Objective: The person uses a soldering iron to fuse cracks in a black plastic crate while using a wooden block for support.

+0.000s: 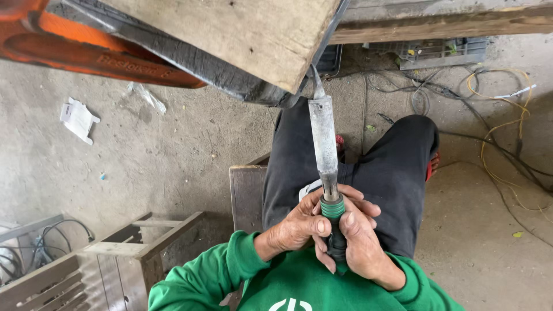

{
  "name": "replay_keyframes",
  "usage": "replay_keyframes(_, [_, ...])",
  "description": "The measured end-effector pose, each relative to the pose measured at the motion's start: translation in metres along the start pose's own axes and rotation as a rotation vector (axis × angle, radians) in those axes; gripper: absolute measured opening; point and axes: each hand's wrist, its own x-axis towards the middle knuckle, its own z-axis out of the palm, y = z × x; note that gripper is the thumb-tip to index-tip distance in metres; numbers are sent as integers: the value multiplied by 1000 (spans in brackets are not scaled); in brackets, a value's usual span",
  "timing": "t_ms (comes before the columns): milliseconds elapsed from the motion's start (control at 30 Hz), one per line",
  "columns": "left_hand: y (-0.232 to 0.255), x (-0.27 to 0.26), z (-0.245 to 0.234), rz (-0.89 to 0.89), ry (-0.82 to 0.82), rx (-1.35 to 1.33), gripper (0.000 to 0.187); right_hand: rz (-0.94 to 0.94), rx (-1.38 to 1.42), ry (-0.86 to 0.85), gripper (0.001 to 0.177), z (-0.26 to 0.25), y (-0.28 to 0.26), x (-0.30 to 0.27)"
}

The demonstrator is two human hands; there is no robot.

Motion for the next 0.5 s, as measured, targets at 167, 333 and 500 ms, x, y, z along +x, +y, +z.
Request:
replay_keyframes(167, [4, 5, 2, 33, -52, -79, 62, 50, 31, -22, 62, -6, 12, 4])
replay_keyframes(333, [12, 3, -1, 19, -73, -91, 64, 43, 10, -12, 61, -4, 25, 5])
replay_keyframes(500, [8, 1, -12, 12, -58, -111, 66, 44, -11, 0, 61, 0, 20, 8])
